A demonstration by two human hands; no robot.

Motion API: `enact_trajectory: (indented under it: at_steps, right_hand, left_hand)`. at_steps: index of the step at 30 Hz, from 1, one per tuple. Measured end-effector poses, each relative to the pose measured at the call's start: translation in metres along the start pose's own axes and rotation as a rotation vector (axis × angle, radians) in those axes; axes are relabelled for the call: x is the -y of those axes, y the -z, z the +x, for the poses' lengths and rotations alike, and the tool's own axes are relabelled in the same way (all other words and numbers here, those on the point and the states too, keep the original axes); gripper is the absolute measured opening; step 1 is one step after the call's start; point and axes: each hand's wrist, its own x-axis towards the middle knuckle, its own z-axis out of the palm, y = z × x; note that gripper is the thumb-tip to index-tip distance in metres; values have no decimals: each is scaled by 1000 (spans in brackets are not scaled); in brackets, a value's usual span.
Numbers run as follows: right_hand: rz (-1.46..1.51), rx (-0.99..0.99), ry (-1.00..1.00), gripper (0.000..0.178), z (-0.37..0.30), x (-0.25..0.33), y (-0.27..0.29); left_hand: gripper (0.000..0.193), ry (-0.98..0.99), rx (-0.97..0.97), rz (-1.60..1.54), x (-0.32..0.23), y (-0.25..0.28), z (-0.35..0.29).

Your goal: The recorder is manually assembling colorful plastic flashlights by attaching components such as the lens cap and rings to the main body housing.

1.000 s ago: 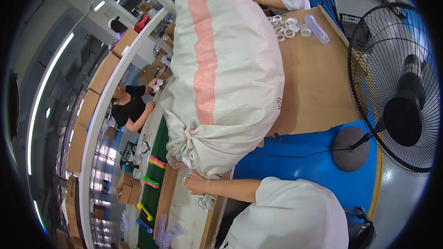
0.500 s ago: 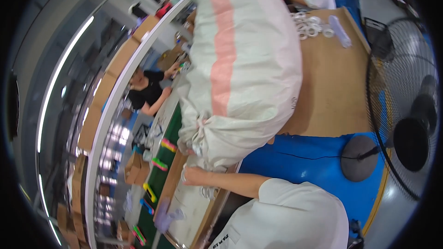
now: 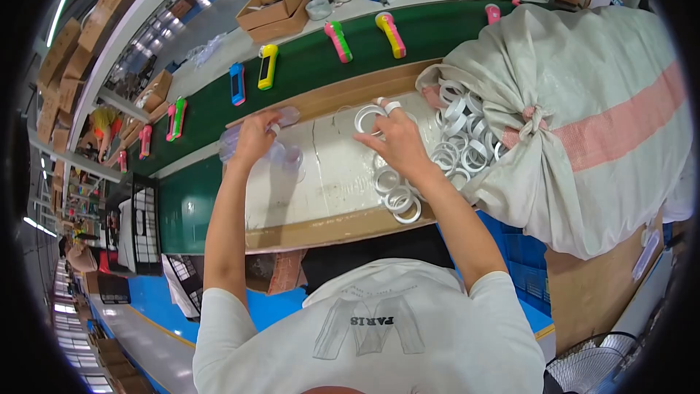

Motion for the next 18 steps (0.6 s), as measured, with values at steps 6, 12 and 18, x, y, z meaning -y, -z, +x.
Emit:
enact_trajectory:
  at_steps: [6, 12, 18]
  right_hand:
    - [65, 125, -87, 31, 1, -11, -27]
    - [148, 105, -206, 29, 0, -26, -20]
    - [204, 168, -184, 41, 6, -22, -21]
  left_hand:
    - [45, -127, 241, -127, -24, -64, 20]
    - [48, -330, 227, -121, -68, -100, 43]
    - [51, -228, 315, -195, -48, -106, 59]
